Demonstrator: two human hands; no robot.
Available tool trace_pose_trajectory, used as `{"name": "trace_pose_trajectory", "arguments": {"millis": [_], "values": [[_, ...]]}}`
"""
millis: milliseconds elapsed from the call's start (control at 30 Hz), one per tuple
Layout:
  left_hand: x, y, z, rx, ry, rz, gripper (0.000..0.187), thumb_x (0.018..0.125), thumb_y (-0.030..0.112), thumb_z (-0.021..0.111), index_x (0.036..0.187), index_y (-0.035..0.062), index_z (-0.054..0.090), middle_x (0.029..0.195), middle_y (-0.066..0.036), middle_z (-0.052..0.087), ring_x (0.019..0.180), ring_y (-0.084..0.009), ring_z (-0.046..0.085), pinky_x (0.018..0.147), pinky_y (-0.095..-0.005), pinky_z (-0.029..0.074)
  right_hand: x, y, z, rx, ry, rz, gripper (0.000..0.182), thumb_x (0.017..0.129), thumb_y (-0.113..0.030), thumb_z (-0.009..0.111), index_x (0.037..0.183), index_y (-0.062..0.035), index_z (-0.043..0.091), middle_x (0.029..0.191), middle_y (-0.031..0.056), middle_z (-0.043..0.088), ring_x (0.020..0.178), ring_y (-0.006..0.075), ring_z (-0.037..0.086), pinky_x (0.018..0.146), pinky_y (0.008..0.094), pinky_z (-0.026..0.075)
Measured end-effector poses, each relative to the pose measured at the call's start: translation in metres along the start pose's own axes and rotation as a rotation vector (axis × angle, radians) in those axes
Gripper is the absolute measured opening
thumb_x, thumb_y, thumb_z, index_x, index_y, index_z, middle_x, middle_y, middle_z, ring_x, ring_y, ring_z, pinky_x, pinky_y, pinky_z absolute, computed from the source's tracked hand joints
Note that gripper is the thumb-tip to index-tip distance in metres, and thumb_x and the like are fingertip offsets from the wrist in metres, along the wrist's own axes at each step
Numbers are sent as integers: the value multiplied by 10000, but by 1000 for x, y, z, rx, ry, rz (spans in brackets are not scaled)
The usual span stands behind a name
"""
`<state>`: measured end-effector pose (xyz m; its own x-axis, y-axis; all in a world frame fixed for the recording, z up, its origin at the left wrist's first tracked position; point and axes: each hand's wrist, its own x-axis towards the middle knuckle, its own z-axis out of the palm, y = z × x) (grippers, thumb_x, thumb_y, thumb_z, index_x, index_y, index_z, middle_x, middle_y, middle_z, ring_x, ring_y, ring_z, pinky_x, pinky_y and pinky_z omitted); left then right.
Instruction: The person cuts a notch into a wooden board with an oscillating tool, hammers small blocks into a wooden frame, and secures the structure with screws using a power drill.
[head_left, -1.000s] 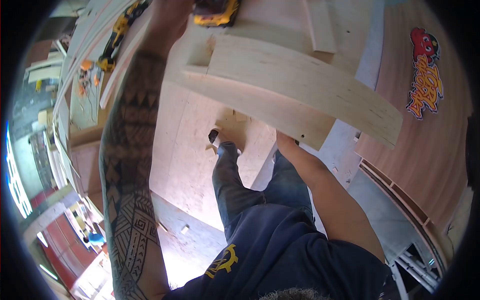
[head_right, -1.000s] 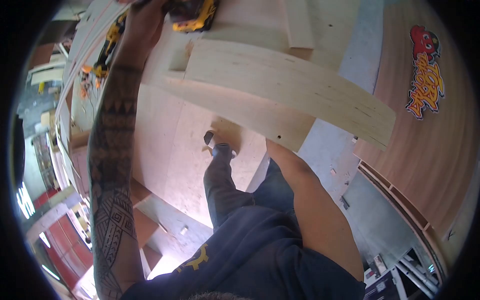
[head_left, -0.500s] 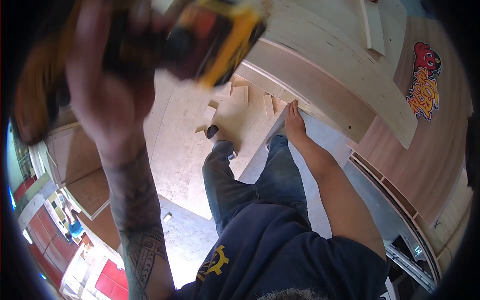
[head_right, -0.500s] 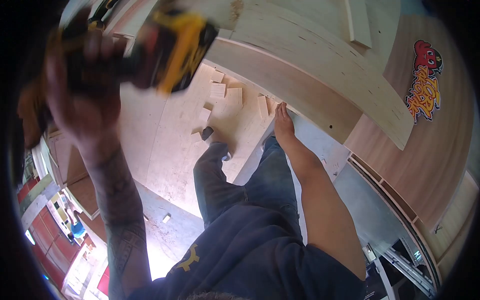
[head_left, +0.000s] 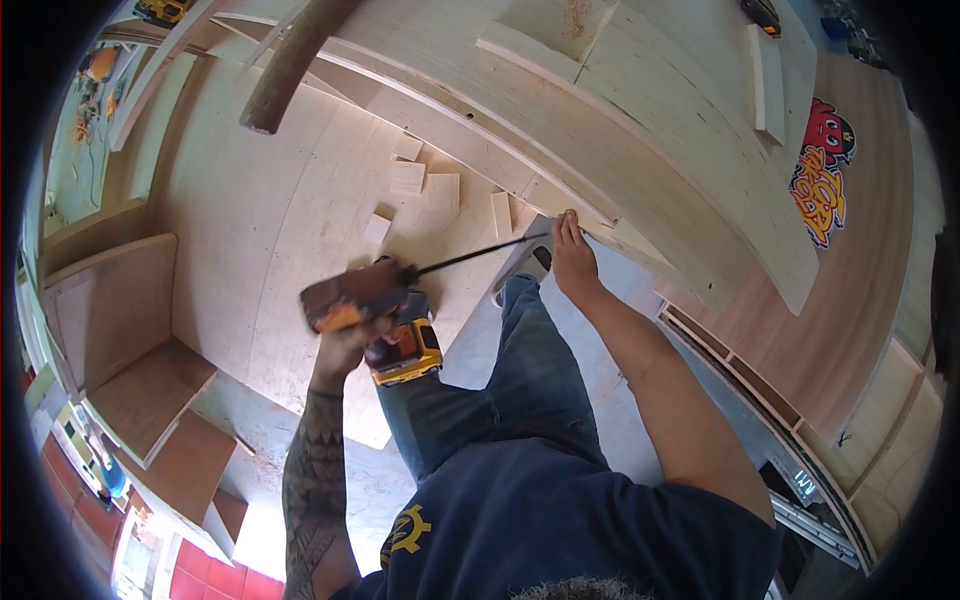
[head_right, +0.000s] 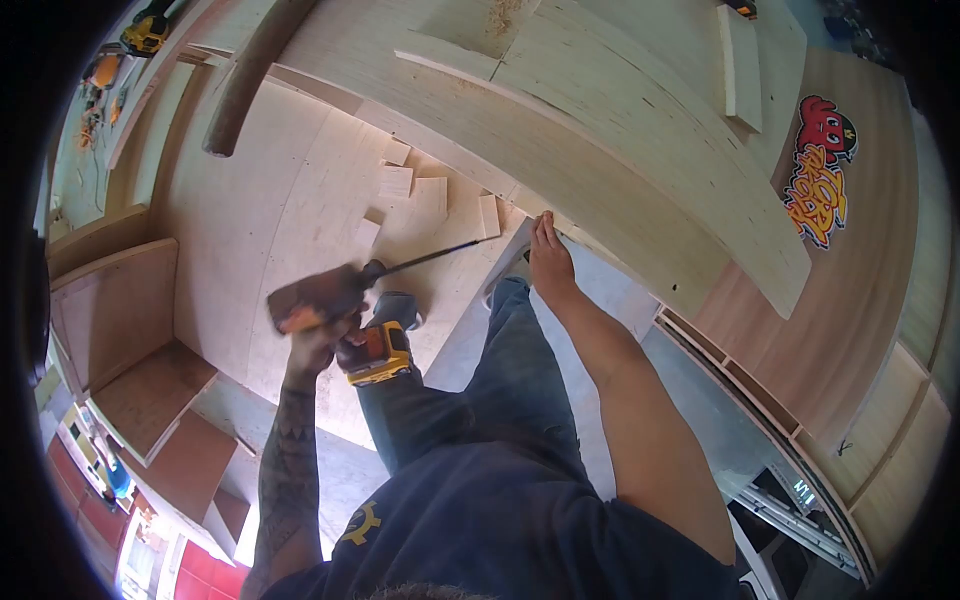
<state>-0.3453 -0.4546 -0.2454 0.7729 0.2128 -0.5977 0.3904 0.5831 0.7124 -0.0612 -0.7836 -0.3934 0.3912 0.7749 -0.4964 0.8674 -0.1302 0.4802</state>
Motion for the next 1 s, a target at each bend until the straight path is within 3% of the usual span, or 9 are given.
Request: {"name": "trace_pose_trajectory", "arguments": {"millis": [67, 100, 167, 233, 400, 467, 1000], "values": [[49, -11, 5, 46, -72, -14, 404, 943, 171, 740, 1249, -81, 661, 1034, -137, 746, 734, -157, 687, 651, -298, 593, 2, 0, 1, 23, -13, 4, 607, 1014, -265, 506, 1439, 164, 565, 1565, 293, 479, 1542, 433, 362, 1342, 500, 75], [71, -13, 10, 18, -68, -95, 340, 956, 189, 738, 1192, -46, 668, 1031, -117, 729, 698, -130, 647, 612, -298, 581, 2, 1, 2, 16, -15, 0, 607, 1014, -265, 506, 1439, 164, 565, 1565, 293, 479, 1542, 433, 362, 1342, 500, 75], [113, -18, 14, 6, -129, -159, 312, 951, 198, 751, 1157, -23, 674, 988, -89, 716, 685, -114, 627, 581, -290, 569, -1, 2, -2, -86, 26, 15, 569, 1022, -287, 481, 1438, 79, 615, 1536, 199, 526, 1534, 367, 383, 1341, 493, 56], [149, -18, 14, 30, -222, -275, 297, 936, 198, 770, 1139, 0, 681, 948, -68, 707, 677, -103, 615, 563, -284, 562, -1, -1, 2, -77, 14, 19, 566, 1026, -281, 477, 1452, 69, 604, 1539, 175, 530, 1538, 348, 382, 1340, 486, 59], [200, -6, 32, 101, -299, -282, 378, 887, 277, 835, 1144, 31, 707, 983, -72, 745, 684, -84, 614, 563, -271, 554, -1, -6, 12, -34, -21, 42, 569, 1029, -263, 470, 1501, 43, 559, 1567, 108, 522, 1561, 285, 347, 1338, 467, 68], [211, 0, 36, 126, -308, -298, 378, 887, 283, 836, 1139, 32, 707, 985, -70, 745, 686, -85, 615, 565, -271, 555, 1, -9, 18, 50, -66, -34, 679, 1036, -301, 488, 1528, 165, 451, 1598, 249, 461, 1569, 424, 310, 1337, 499, 45], [227, 0, 45, 160, -376, -363, 399, 891, 321, 839, 1138, 42, 697, 992, -54, 740, 689, -80, 602, 582, -277, 552, 0, -26, 51, 299, 20, 82, 741, 1032, -356, 511, 1538, 176, 413, 1600, 286, 448, 1570, 424, 313, 1337, 475, 54]]}}
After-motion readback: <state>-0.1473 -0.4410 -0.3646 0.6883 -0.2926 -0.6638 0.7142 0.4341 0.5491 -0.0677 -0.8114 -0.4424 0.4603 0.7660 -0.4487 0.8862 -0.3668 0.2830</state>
